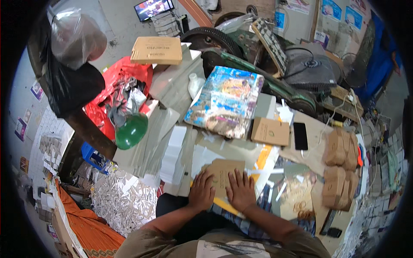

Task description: Folding and counting printed cardboard packets for aroma products.

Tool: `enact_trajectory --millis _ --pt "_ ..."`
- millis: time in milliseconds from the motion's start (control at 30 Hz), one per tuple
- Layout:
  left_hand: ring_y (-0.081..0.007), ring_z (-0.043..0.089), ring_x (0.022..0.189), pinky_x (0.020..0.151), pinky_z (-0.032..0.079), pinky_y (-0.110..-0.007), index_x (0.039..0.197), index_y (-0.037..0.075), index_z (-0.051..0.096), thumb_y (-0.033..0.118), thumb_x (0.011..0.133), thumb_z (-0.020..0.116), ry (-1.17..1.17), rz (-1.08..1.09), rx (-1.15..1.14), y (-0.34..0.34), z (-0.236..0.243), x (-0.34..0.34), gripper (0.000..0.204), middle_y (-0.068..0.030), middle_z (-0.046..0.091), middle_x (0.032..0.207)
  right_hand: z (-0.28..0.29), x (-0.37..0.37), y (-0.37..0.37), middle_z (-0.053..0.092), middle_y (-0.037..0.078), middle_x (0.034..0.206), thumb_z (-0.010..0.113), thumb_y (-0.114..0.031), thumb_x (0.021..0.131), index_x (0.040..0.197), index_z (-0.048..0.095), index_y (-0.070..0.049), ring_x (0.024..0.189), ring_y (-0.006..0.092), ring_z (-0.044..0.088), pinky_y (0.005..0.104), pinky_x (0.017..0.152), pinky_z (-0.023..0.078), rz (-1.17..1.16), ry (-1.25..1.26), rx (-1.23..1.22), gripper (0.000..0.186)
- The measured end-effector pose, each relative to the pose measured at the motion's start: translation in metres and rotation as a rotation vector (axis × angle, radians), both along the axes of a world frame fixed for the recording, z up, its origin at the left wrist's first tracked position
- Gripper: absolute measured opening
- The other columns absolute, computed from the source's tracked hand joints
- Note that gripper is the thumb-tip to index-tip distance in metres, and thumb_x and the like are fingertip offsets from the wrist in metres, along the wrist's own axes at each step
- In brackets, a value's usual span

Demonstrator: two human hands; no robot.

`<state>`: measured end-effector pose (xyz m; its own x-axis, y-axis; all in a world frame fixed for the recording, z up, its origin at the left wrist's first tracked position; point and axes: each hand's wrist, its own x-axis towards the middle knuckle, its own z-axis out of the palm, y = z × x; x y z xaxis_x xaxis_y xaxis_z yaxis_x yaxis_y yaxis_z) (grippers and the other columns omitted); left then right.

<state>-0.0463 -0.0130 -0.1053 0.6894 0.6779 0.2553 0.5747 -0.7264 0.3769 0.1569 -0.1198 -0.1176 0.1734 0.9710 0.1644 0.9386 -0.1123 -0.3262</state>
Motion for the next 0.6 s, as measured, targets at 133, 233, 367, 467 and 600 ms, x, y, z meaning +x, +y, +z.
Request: enact_trajectory --millis 133,233,367,467,600 --pt "-0.0439 0.043 0.158 0.134 0.027 -0.059 0.154 0.002 0.056 0.027 0.103 0.06 0.029 0.013 -0.018 -0.003 0.008 0.0 0.057 -0.0244 0.049 0.165 0.01 -0.002 -0.001 0.037 0.019 0.179 0.048 -0.046 0.113 0.172 0.044 -0.015 0.162 0.0497 0.034 0.0714 0.131 0.021 0.01 0.027 -0.039 0.067" --pt "-0.0437 0.042 0.158 0.134 0.026 -0.059 0.154 0.001 0.055 0.027 0.103 0.06 0.033 0.026 -0.011 -0.001 0.007 0.0 0.057 -0.0239 0.049 0.164 0.01 -0.001 0.003 0.038 0.019 0.178 0.049 -0.046 0.113 0.171 0.045 -0.014 0.162 0.05 0.035 0.0716 0.13 0.022 0.012 0.031 -0.035 0.067" --pt "-0.043 0.041 0.159 0.135 0.024 -0.059 0.154 0.0 0.054 0.027 0.103 0.06 0.048 -0.003 -0.023 0.004 0.002 -0.001 0.058 -0.0232 0.048 0.164 0.004 0.002 0.004 0.039 0.019 0.178 0.052 -0.046 0.111 0.17 0.048 -0.014 0.16 0.05 0.037 0.0717 0.129 0.024 -0.005 -0.018 -0.028 0.066" --pt "-0.048 0.039 0.157 0.135 0.025 -0.061 0.154 -0.003 0.052 0.025 0.102 0.06 -0.04 -0.042 0.001 0.009 -0.002 0.001 0.059 -0.0291 0.046 0.163 0.005 0.002 0.008 0.041 0.02 0.177 0.054 -0.044 0.11 0.169 0.048 -0.014 0.159 0.0503 0.039 0.0715 0.129 0.026 -0.009 -0.022 0.033 0.067" --pt "-0.0428 0.038 0.16 0.136 0.021 -0.058 0.154 -0.002 0.054 0.028 0.105 0.058 0.005 -0.013 0.055 0.006 -0.007 0.002 0.057 -0.0247 0.047 0.165 0.006 0.003 0.006 0.041 0.02 0.176 0.053 -0.043 0.11 0.169 0.047 -0.013 0.158 0.0503 0.039 0.0704 0.129 0.026 -0.01 -0.044 0.034 0.067"
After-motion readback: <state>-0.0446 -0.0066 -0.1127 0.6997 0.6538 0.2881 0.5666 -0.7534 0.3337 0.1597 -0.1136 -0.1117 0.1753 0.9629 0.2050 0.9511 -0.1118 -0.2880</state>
